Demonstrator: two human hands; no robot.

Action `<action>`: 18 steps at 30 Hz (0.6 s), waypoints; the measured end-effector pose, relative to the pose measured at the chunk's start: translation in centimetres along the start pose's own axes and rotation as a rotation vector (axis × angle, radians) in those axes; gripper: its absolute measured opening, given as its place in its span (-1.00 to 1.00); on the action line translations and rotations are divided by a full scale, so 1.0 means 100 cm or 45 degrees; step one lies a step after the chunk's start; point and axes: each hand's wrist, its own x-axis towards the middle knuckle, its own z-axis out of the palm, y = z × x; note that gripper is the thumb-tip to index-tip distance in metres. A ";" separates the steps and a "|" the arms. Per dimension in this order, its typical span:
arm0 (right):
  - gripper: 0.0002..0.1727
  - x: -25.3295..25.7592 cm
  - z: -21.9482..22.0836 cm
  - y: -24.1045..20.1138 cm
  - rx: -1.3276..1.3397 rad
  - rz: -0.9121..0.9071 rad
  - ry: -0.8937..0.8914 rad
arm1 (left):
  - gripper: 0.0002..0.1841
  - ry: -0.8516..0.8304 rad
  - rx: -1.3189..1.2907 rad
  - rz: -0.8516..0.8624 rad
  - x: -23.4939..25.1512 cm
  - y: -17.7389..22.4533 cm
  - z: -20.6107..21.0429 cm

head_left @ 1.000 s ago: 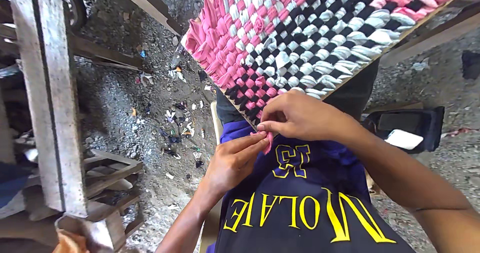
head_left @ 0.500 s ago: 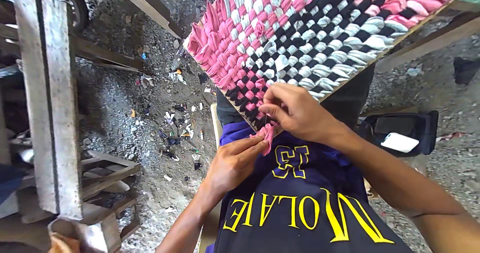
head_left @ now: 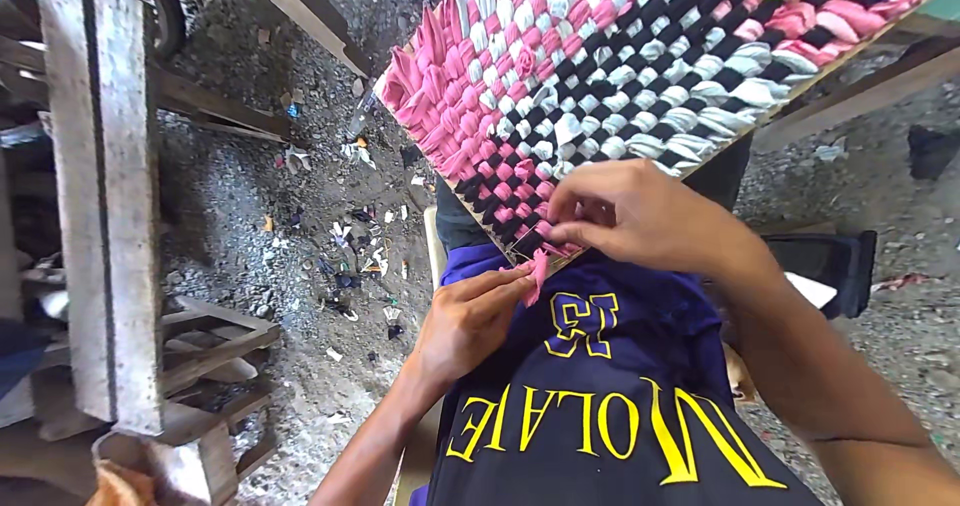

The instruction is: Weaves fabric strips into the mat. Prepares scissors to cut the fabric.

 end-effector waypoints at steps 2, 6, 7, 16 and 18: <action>-0.84 -0.008 -0.002 -0.002 -0.155 -0.066 -0.218 | -0.82 0.004 -0.033 -0.036 0.001 -0.001 -0.001; -0.91 -0.018 0.000 -0.014 -0.303 -0.006 -0.291 | -0.82 0.023 -0.054 -0.066 0.007 0.000 -0.005; -0.88 -0.020 0.000 -0.013 -0.309 -0.045 -0.251 | -0.82 0.015 -0.062 -0.065 0.008 -0.001 -0.006; -0.85 -0.044 0.016 -0.020 -0.086 -0.116 -0.169 | -0.82 -0.078 -0.061 -0.057 0.004 -0.002 -0.006; -0.87 -0.046 0.019 -0.020 -0.023 -0.067 -0.187 | -0.82 -0.086 -0.058 -0.060 0.004 -0.003 -0.005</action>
